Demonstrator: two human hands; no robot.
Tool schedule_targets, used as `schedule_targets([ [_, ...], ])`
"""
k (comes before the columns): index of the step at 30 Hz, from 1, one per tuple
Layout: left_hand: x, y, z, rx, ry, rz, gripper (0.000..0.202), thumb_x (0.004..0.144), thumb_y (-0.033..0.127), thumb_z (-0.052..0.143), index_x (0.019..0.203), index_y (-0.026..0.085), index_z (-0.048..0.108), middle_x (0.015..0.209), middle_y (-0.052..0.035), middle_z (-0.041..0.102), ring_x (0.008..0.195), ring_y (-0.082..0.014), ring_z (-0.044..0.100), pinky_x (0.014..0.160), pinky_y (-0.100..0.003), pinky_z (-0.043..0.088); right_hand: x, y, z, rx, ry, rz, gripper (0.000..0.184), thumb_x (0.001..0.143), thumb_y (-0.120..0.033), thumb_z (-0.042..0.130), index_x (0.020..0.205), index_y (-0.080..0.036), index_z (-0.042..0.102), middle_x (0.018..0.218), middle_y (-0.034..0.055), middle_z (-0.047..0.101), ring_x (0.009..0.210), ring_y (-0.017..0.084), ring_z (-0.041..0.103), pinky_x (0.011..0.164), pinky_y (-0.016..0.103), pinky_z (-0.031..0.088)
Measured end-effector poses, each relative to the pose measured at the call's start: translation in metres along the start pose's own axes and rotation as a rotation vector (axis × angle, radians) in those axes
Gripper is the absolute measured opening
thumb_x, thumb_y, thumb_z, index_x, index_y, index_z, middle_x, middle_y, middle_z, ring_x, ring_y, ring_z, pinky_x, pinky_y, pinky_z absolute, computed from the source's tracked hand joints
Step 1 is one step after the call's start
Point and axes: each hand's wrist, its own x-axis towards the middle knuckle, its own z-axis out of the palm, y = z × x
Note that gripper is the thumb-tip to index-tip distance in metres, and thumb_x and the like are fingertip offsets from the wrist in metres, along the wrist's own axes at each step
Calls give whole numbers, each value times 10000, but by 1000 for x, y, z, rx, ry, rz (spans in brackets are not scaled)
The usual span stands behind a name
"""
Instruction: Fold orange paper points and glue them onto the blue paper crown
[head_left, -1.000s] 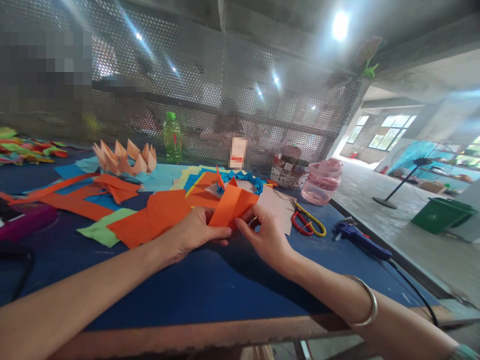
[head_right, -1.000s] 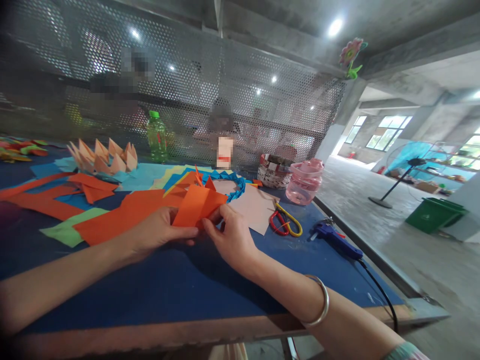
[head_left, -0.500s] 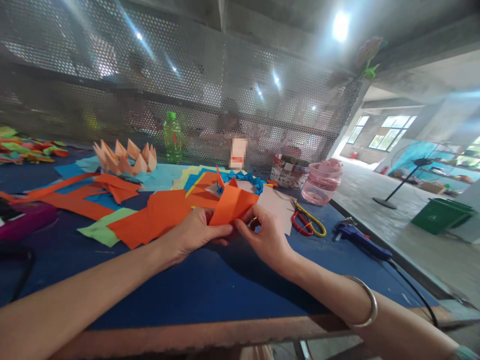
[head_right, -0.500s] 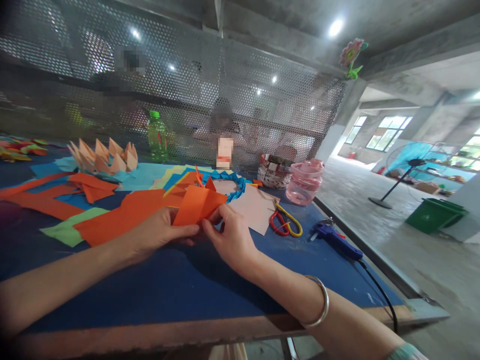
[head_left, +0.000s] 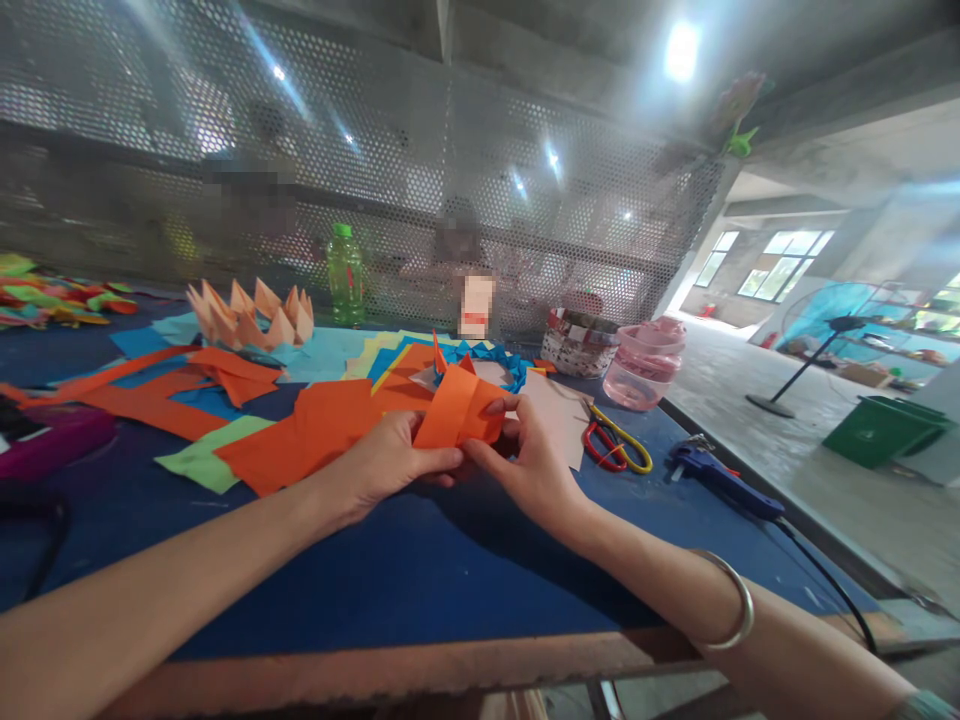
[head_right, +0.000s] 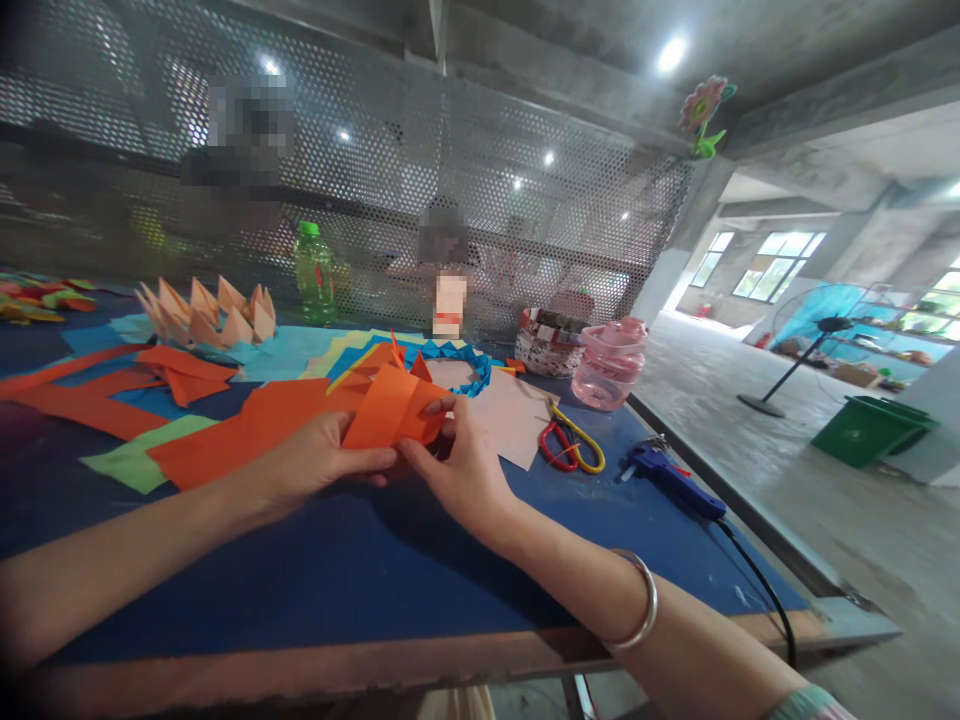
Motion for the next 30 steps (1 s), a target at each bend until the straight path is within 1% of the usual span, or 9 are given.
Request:
schedule_targets([
  [5,0,-2,-1,-8,-14,3,422,540,311,887,881,122,723,810,-76,776,751,-212,726,650,-282,571,0,-4,-1,43,8,-27,341,790,-263,655,1026,-234,411,670,-49,643,566,149,627,549,254,439],
  [9,1,-1,-2,19,-37,-9,377,574,348,878,840,123,732,773,-77,778,728,-197,727,660,-264,571,1,-3,-3,10,18,-75,306,803,-223,627,1025,-232,416,628,-68,608,552,134,587,555,247,407],
  [12,0,1,-3,27,-62,-29,352,600,366,868,837,143,737,792,-79,785,759,-203,734,682,-264,574,2,-1,-5,-45,45,-102,275,815,-199,594,1029,-232,425,584,-88,565,522,125,559,534,237,375],
  [15,0,1,-5,32,-90,-35,344,619,367,860,860,153,739,810,-82,786,782,-204,736,691,-259,572,2,-1,-5,-63,46,-114,245,823,-194,559,1023,-232,424,564,-91,545,534,134,579,546,244,395],
  [18,1,0,-7,29,-83,-37,362,601,345,872,873,151,734,794,-71,782,753,-195,733,658,-246,569,2,-4,-5,-44,28,-91,249,828,-227,563,1028,-233,414,580,-81,572,532,135,581,553,251,415],
  [21,2,-2,-8,12,-79,-13,373,584,318,881,874,141,726,779,-50,773,716,-177,725,616,-227,564,0,-7,-5,18,-25,-39,351,788,-247,636,1057,-232,410,669,-51,645,585,144,625,579,256,456],
  [23,2,-3,-8,9,-91,-12,365,590,312,879,868,135,721,770,-45,770,701,-168,721,608,-222,565,0,-7,-4,42,-51,-16,394,763,-249,668,1069,-228,420,691,-41,663,603,150,641,589,259,468],
  [27,1,-4,-8,10,-128,-44,349,628,305,866,897,133,722,800,-57,777,730,-164,727,649,-223,579,1,-5,-5,25,-26,-10,380,760,-247,669,1058,-222,436,632,-59,638,549,141,610,548,243,431],
  [30,1,-2,-10,-25,-159,-71,332,634,257,862,917,146,729,826,-55,781,752,-160,730,671,-215,582,3,-4,-6,43,-13,-11,379,753,-240,675,1042,-224,430,603,-75,618,515,129,583,510,223,397],
])
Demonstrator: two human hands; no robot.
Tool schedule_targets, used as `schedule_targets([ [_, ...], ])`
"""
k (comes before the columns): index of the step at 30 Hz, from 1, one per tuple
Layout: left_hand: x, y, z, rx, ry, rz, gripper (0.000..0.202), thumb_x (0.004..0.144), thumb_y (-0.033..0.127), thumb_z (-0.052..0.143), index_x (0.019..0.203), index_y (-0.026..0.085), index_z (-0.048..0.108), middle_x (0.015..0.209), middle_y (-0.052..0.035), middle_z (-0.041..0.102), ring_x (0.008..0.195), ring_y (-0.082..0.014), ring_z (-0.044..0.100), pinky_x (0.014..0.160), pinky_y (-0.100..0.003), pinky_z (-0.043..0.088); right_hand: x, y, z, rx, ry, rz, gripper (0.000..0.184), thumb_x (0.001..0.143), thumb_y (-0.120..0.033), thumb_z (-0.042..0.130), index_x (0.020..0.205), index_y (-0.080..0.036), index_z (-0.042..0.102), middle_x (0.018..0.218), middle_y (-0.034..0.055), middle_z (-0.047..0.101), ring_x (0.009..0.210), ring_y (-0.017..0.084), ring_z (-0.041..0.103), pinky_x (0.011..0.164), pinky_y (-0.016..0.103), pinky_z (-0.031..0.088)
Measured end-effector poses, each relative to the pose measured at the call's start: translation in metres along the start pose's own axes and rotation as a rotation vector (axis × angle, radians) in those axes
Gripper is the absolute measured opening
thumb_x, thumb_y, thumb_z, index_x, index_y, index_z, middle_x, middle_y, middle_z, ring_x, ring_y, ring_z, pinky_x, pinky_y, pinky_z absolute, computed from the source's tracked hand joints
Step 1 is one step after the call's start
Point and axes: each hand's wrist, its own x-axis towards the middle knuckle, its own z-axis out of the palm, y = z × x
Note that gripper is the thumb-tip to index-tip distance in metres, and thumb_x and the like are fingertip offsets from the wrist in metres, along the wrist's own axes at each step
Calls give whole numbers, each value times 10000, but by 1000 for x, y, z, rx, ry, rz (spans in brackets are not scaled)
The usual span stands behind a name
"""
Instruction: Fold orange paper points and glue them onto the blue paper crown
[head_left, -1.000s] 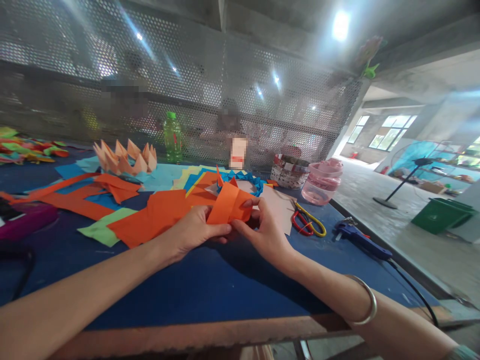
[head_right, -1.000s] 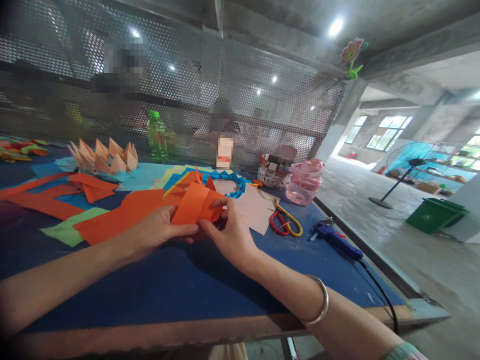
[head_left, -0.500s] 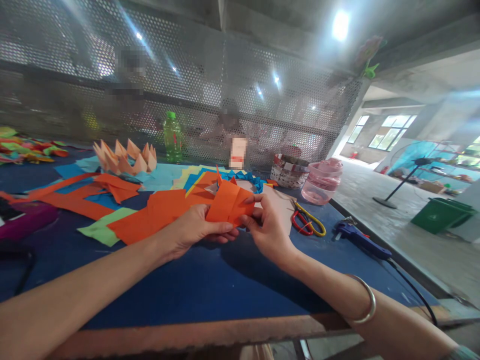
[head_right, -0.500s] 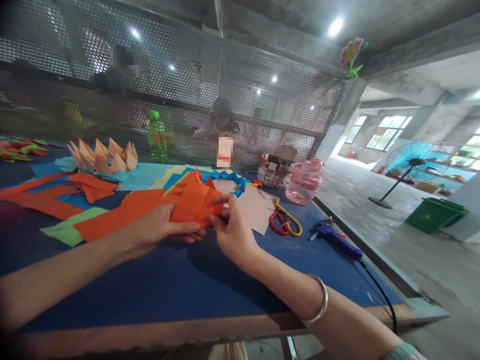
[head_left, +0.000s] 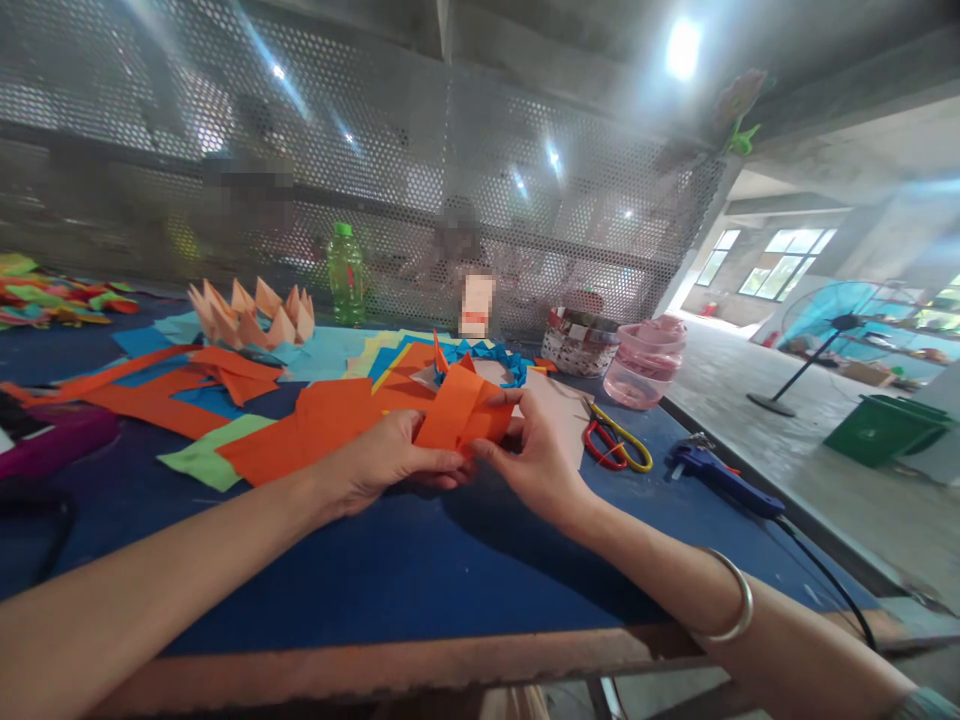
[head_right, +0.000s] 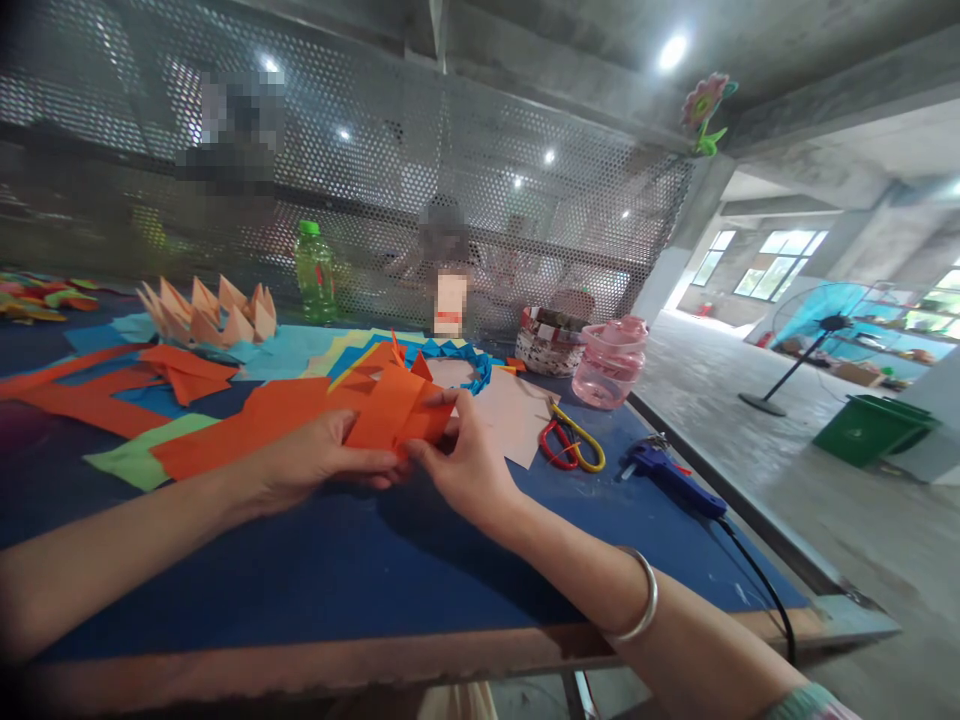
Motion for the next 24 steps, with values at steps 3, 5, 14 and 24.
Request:
schedule_targets([
  [3,0,3,-3,-69,-50,-44,324,636,186,855,932,143,732,877,-67,784,781,-163,734,701,-207,584,1,-1,-1,19,20,-7,378,747,-250,682,1027,-223,430,598,-79,612,507,124,580,493,212,382],
  [5,0,5,-4,-152,-96,-82,299,683,197,833,952,125,725,925,-103,782,829,-182,739,743,-222,587,2,-2,-2,26,31,-5,378,742,-252,683,1022,-222,430,599,-76,612,513,127,585,493,214,390],
  [14,-2,14,-6,-446,-243,-137,598,913,620,463,1247,143,598,1135,-153,733,976,-314,727,827,-388,597,2,-1,-2,56,47,24,390,745,-261,691,1035,-228,433,635,-70,597,523,124,572,476,218,396],
  [24,-1,5,-2,-122,-193,-12,362,724,340,817,1029,168,727,1006,-86,771,948,-227,719,828,-309,575,0,-1,-1,40,51,-11,377,752,-241,674,1040,-229,432,644,-72,582,563,133,578,514,237,418],
])
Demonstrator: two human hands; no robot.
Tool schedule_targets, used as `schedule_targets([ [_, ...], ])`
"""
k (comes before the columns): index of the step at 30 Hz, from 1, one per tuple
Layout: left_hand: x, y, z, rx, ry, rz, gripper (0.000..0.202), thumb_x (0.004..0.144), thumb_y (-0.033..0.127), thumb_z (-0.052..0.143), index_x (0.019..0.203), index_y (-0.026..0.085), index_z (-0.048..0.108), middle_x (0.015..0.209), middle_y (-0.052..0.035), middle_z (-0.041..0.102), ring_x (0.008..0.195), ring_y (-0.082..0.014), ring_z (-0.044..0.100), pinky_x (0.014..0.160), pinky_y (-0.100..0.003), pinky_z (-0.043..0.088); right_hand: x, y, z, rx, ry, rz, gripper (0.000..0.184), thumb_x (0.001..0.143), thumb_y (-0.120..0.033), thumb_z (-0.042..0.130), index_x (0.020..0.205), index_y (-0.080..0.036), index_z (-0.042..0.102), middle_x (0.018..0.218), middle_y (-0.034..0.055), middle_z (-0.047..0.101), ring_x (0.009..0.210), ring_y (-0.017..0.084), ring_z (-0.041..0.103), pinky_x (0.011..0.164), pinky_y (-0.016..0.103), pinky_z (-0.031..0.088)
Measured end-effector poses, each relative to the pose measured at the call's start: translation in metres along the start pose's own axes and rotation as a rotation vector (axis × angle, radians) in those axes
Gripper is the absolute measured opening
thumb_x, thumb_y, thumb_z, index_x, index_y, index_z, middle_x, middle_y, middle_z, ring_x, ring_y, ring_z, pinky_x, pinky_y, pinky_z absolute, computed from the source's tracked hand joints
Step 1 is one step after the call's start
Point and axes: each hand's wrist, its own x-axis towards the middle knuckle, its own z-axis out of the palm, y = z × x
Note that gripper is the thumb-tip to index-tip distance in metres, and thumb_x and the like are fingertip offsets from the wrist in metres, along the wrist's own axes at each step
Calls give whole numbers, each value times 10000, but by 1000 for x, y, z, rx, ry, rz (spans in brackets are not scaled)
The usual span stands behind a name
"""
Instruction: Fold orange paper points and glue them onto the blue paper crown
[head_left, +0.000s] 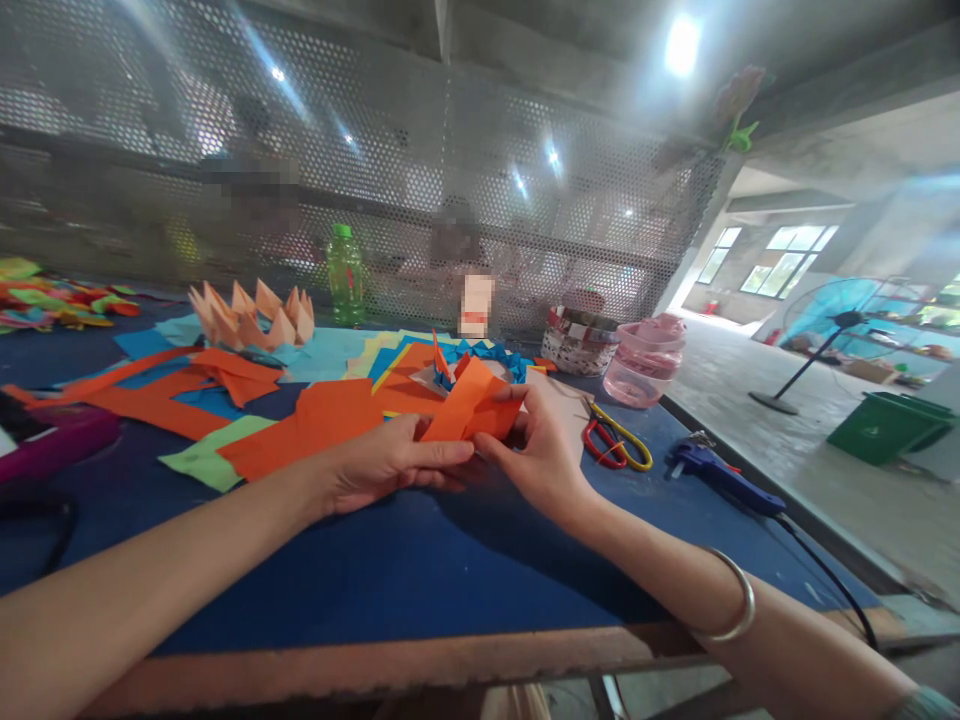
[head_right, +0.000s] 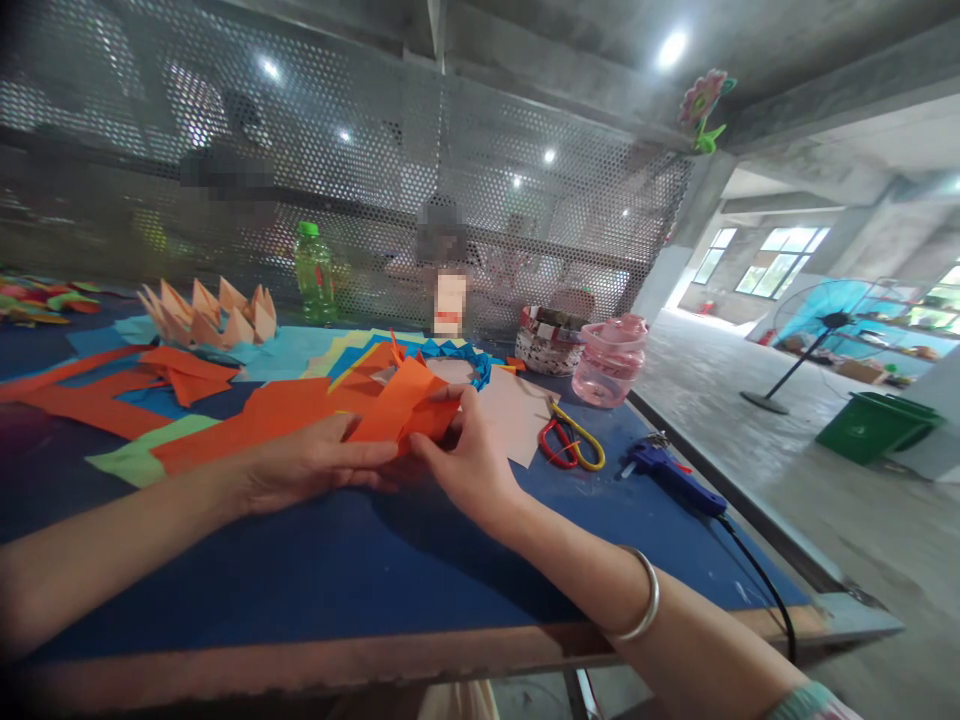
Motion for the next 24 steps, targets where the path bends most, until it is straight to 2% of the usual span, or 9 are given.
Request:
schedule_targets([
  [3,1,-4,0,116,112,-24,280,695,330,832,894,154,745,841,-58,777,781,-181,728,668,-233,571,-1,-2,1,-28,6,-23,371,743,-237,684,1025,-221,443,649,-70,577,568,124,560,530,238,401],
  [8,2,-6,-1,135,167,-26,291,640,337,858,818,138,741,716,-47,760,622,-137,693,537,-187,535,-3,-8,2,2,-2,-16,379,734,-244,697,1010,-220,438,626,-78,583,536,112,536,507,224,371],
  [17,2,-2,-1,173,246,-18,286,624,369,865,742,142,737,644,-44,751,526,-103,651,504,-165,507,1,-1,0,-11,-5,-48,385,760,-291,700,1029,-225,432,630,-63,578,560,129,537,550,252,389],
  [24,5,-3,-3,264,280,26,390,593,480,853,694,126,723,627,-54,733,536,-120,638,487,-194,481,3,3,-3,-73,4,-90,320,807,-262,651,1031,-230,425,549,-105,478,478,100,422,515,240,325],
])
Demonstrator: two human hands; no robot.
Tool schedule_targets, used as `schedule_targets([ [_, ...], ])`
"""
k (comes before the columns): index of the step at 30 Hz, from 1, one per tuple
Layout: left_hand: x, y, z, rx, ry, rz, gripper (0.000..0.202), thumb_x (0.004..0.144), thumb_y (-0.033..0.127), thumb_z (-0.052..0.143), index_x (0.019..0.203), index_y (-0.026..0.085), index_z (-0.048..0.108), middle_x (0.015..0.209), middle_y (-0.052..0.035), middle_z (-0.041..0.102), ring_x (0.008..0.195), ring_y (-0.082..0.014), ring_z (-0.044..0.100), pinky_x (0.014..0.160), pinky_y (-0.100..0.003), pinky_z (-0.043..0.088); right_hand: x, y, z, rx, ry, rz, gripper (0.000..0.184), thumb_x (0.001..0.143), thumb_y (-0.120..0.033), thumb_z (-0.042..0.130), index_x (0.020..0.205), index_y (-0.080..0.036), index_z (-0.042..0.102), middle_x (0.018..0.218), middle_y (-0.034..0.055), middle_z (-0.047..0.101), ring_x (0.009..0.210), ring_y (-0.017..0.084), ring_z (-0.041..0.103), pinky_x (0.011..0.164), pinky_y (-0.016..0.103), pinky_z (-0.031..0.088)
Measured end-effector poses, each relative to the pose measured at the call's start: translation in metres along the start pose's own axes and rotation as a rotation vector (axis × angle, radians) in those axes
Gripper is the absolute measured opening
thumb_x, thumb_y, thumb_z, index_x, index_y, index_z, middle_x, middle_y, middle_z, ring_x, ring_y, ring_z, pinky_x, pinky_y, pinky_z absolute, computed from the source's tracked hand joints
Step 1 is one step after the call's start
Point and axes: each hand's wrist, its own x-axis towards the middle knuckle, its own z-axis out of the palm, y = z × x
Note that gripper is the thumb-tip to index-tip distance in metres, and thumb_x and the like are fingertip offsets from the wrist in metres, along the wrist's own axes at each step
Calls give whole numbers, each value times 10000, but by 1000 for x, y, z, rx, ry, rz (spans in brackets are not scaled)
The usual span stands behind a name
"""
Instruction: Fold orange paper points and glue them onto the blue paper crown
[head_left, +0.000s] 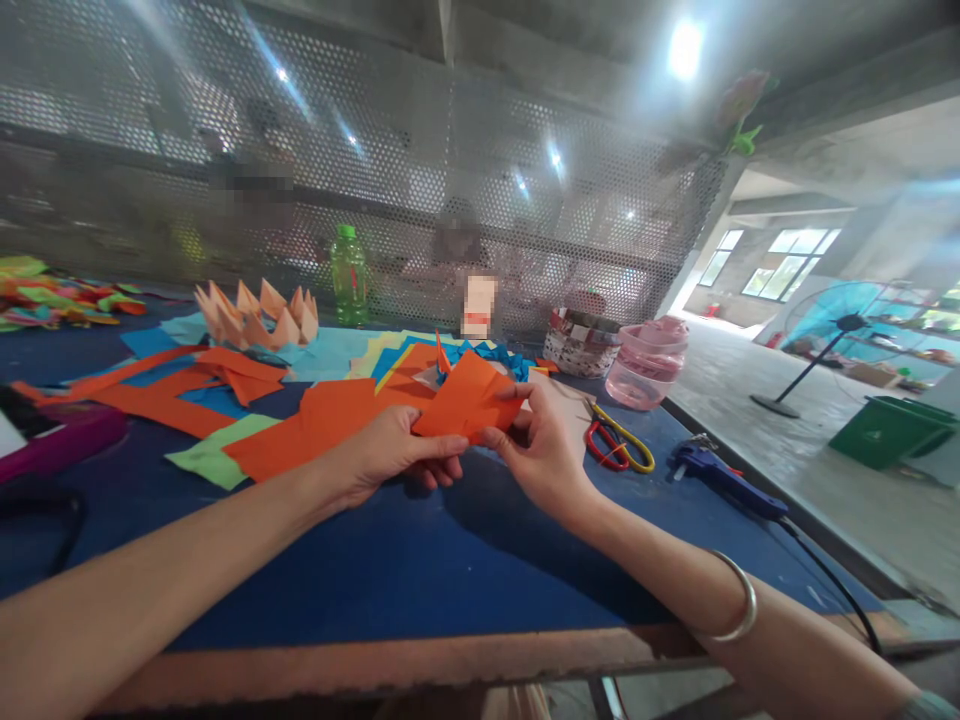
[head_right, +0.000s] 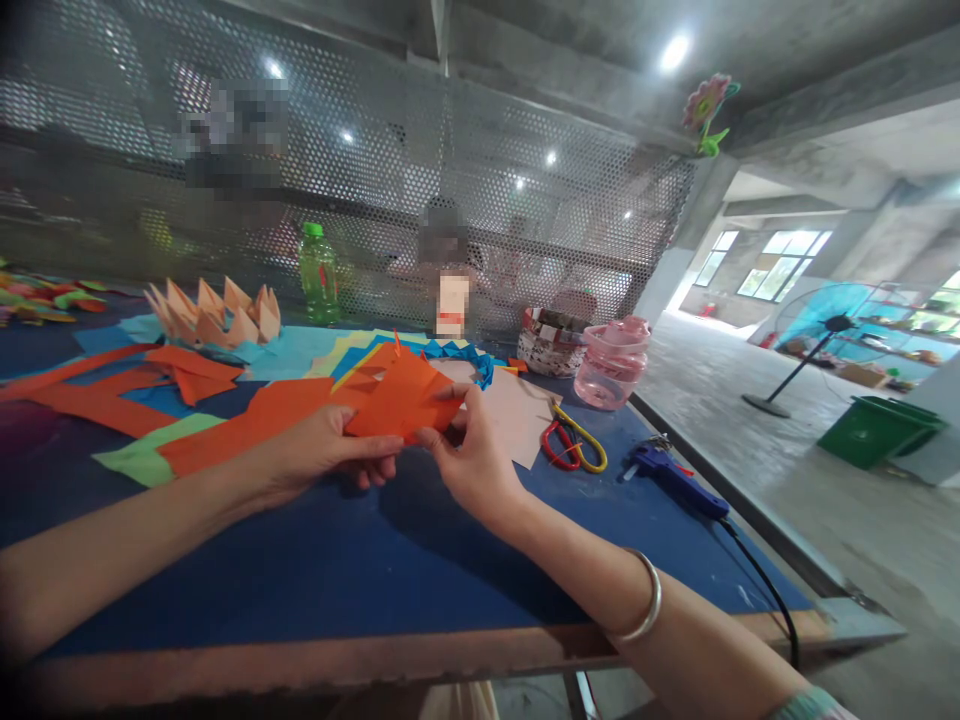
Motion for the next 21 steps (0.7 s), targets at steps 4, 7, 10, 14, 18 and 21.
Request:
schedule_targets([
  [4,1,0,0,44,-16,0,395,594,504,834,663,131,725,640,-52,731,510,-104,609,491,-199,463,1,2,-1,4,4,1,334,809,-259,656,1051,-229,428,563,-102,471,502,106,449,530,243,340],
  [7,1,2,0,41,12,-15,365,586,481,840,646,141,721,643,-50,732,522,-111,613,499,-206,465,1,2,-1,2,13,14,344,808,-283,668,1047,-231,427,574,-99,473,513,111,466,538,247,351],
  [10,1,3,0,10,61,-26,345,582,454,849,626,142,708,627,-50,725,538,-123,621,498,-210,465,2,1,-2,-14,32,24,364,806,-308,681,1056,-234,427,609,-84,497,556,126,506,566,262,381],
  [14,-1,6,1,8,69,-24,298,615,399,838,610,136,699,614,-52,717,525,-115,606,499,-208,461,2,1,-3,-25,39,17,366,797,-296,687,1050,-241,428,610,-85,485,548,129,493,562,267,382],
  [18,-3,8,1,32,57,-32,242,657,341,809,607,137,689,613,-45,718,491,-102,585,483,-203,447,1,2,-5,-54,19,-2,281,836,-240,609,1047,-245,424,585,-85,484,548,138,505,577,274,390],
  [21,-2,7,0,65,40,-27,242,686,346,784,617,133,691,625,-52,724,487,-101,589,476,-199,444,0,3,-5,-67,8,-11,264,856,-232,579,1062,-248,415,603,-71,537,573,152,546,598,284,406],
])
